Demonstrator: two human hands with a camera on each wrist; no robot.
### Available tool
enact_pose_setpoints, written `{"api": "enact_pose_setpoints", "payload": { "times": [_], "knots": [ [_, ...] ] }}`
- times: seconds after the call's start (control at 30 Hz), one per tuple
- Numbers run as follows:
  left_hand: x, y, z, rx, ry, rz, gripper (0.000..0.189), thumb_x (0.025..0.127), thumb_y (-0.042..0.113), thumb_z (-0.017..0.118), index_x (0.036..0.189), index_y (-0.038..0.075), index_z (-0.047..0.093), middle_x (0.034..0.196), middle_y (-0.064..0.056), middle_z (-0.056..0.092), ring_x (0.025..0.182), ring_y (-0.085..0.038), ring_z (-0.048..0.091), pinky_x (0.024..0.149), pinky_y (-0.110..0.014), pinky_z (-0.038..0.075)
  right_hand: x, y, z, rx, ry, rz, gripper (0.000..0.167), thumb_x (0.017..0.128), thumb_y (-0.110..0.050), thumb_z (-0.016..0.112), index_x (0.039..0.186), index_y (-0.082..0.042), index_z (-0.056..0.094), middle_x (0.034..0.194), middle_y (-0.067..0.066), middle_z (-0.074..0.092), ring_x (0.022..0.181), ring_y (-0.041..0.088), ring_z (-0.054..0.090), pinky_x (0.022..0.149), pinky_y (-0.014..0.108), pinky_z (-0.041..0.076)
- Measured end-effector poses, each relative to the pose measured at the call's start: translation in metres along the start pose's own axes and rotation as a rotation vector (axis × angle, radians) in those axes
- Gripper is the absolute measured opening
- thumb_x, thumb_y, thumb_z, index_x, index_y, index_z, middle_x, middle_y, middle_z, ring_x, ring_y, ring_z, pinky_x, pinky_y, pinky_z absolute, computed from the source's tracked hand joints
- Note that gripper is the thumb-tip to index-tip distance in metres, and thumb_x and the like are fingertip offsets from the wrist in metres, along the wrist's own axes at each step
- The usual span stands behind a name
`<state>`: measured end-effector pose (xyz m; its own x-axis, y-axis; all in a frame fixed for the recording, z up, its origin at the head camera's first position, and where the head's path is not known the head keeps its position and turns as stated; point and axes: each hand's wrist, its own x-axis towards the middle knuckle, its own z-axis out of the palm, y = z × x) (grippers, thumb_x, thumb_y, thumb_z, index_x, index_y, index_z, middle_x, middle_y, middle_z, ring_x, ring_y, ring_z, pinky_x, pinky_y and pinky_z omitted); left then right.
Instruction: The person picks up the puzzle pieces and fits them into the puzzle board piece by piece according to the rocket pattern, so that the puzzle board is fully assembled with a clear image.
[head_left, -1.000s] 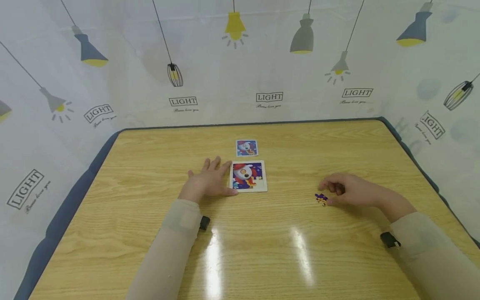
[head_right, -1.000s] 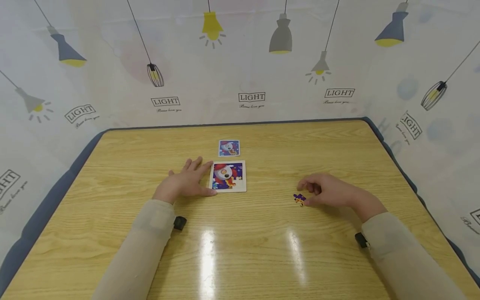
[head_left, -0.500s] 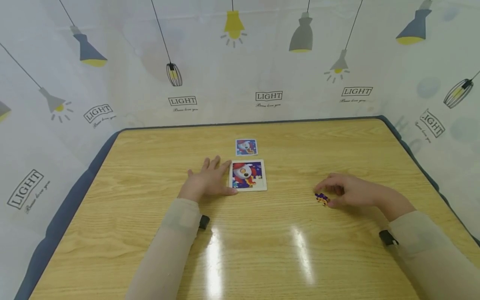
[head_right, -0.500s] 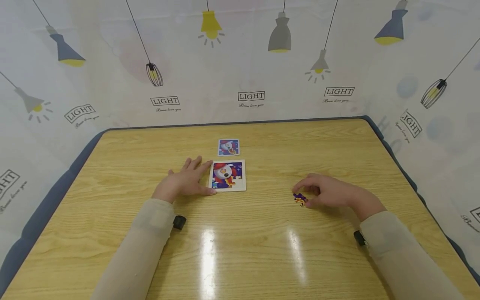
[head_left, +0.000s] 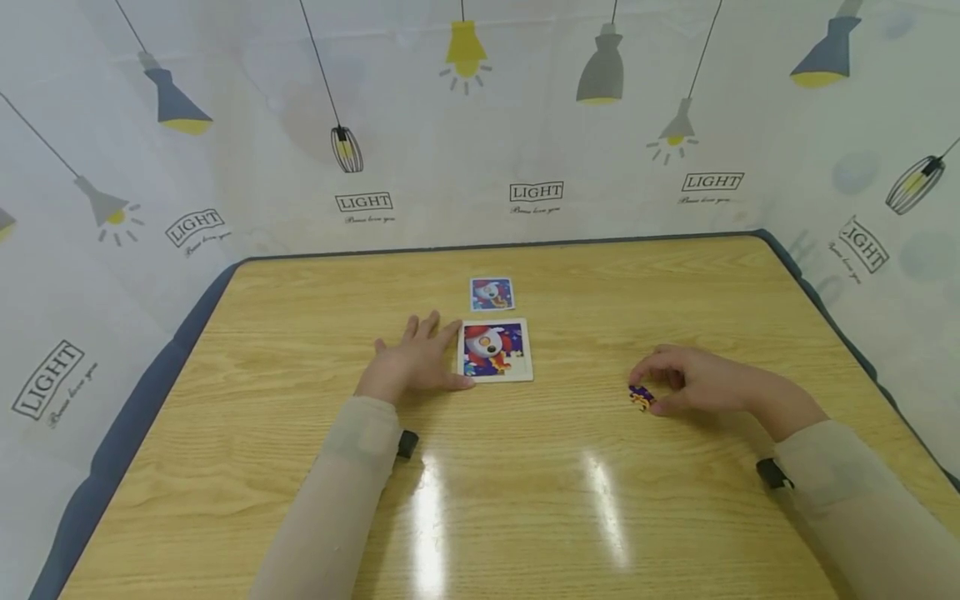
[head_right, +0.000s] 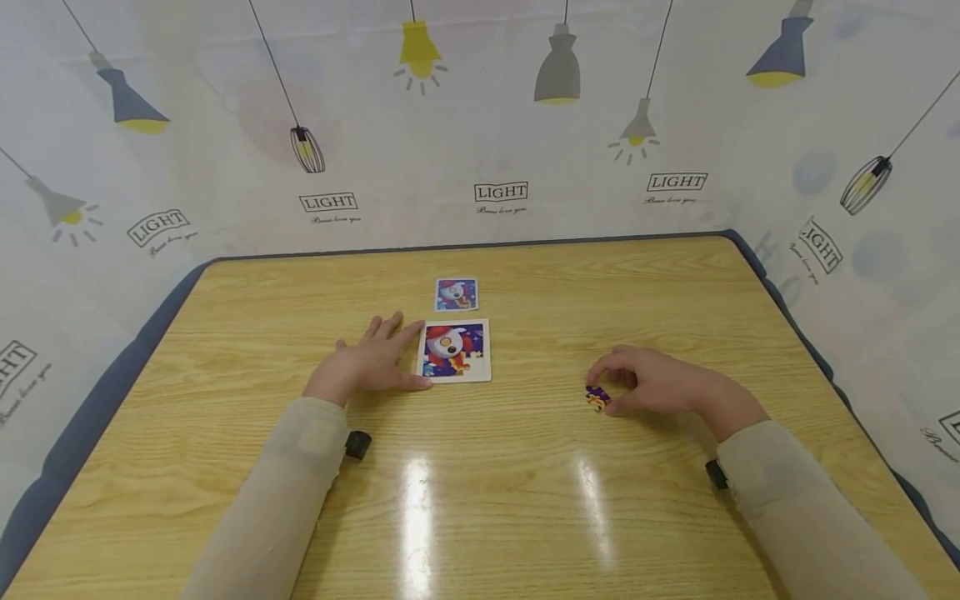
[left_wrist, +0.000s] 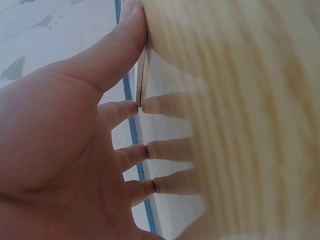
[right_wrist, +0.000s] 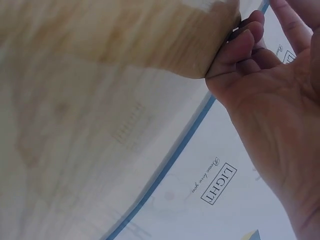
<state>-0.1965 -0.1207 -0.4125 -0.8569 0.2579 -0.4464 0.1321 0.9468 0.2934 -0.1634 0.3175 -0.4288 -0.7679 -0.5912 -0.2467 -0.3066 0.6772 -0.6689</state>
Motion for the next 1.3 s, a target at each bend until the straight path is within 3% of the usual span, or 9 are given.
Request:
{"api": "enact_pose_setpoints", "payload": {
  "times": [0.23,0.4,0.5,0.63,0.77,0.93,1.1,1.2,1.3],
  "knots": [
    [0.015,-0.007,0.007,-0.009,-0.026,-0.016,0.110,0.090,0.072,0.071,0.172,0.038,0.006,0.181,-0.003,-0.014,0.167,-0.036,-0.016,0.123,-0.082,-0.006,0.005,0.001,0.003,-0.008,0.027,0.014,0.032,0.091,-0.033,0.086,0.116,-0.019,0.072,0.115,0.001,0.067,0.095,0.011,0.055,0.079,0.023,0.048],
    [0.028,-0.015,0.015,-0.008,-0.019,-0.025,0.113,0.087,0.074,0.072,0.172,0.041,0.005,0.181,-0.001,-0.015,0.167,-0.035,-0.017,0.122,-0.083,-0.007,0.006,-0.002,0.002,0.003,0.003,0.051,0.049,0.090,-0.034,0.087,0.132,-0.018,0.067,0.122,0.004,0.064,0.105,0.017,0.055,0.082,0.023,0.048],
    [0.031,-0.018,0.017,-0.010,-0.009,-0.028,0.113,0.086,0.074,0.073,0.171,0.042,0.006,0.181,0.000,-0.014,0.167,-0.035,-0.016,0.122,-0.084,-0.006,0.007,-0.005,0.001,-0.007,-0.010,0.043,0.050,0.090,-0.034,0.086,0.134,-0.019,0.068,0.125,0.004,0.065,0.107,0.019,0.055,0.083,0.024,0.047],
    [0.029,-0.017,0.016,-0.002,-0.004,-0.028,0.112,0.087,0.074,0.072,0.172,0.041,0.006,0.181,-0.001,-0.013,0.167,-0.036,-0.015,0.122,-0.084,-0.005,0.009,-0.006,0.002,-0.027,-0.006,0.027,0.041,0.090,-0.035,0.087,0.126,-0.022,0.072,0.112,0.002,0.062,0.095,0.019,0.051,0.076,0.026,0.044],
    [0.024,-0.015,0.012,0.003,-0.013,-0.033,0.112,0.088,0.073,0.072,0.172,0.041,0.004,0.181,-0.001,-0.015,0.167,-0.036,-0.016,0.122,-0.084,-0.005,0.008,-0.005,0.004,-0.041,0.012,0.024,0.038,0.089,-0.034,0.088,0.123,-0.023,0.074,0.111,0.000,0.063,0.090,0.018,0.049,0.074,0.026,0.044],
    [0.018,-0.010,0.007,0.005,-0.031,-0.030,0.110,0.090,0.072,0.070,0.172,0.040,0.003,0.181,-0.001,-0.016,0.167,-0.036,-0.017,0.122,-0.083,-0.006,0.008,-0.007,0.006,-0.049,0.048,0.016,0.039,0.090,-0.036,0.087,0.122,-0.019,0.073,0.120,-0.002,0.069,0.110,0.018,0.064,0.091,0.025,0.054],
    [0.011,-0.005,0.004,0.004,-0.023,-0.028,0.109,0.091,0.071,0.070,0.172,0.039,0.005,0.181,-0.002,-0.013,0.167,-0.036,-0.015,0.124,-0.082,-0.006,0.015,-0.015,0.010,-0.038,0.068,0.009,0.041,0.092,-0.037,0.085,0.121,-0.016,0.068,0.126,0.002,0.071,0.126,0.025,0.067,0.107,0.036,0.057],
    [0.011,-0.006,0.004,0.008,-0.022,-0.028,0.109,0.091,0.072,0.070,0.172,0.040,0.005,0.181,-0.002,-0.013,0.167,-0.036,-0.015,0.123,-0.083,-0.006,0.023,-0.020,0.012,-0.026,0.071,0.000,0.040,0.092,-0.036,0.085,0.122,-0.016,0.068,0.125,0.003,0.071,0.120,0.022,0.067,0.102,0.035,0.058],
    [0.014,-0.007,0.006,0.008,-0.030,-0.031,0.110,0.090,0.074,0.069,0.172,0.041,0.004,0.181,-0.001,-0.016,0.167,-0.035,-0.017,0.122,-0.083,-0.007,0.031,-0.022,0.014,-0.001,0.070,-0.004,0.039,0.091,-0.035,0.086,0.121,-0.016,0.068,0.116,0.003,0.070,0.105,0.018,0.064,0.088,0.029,0.057]
  ]
}}
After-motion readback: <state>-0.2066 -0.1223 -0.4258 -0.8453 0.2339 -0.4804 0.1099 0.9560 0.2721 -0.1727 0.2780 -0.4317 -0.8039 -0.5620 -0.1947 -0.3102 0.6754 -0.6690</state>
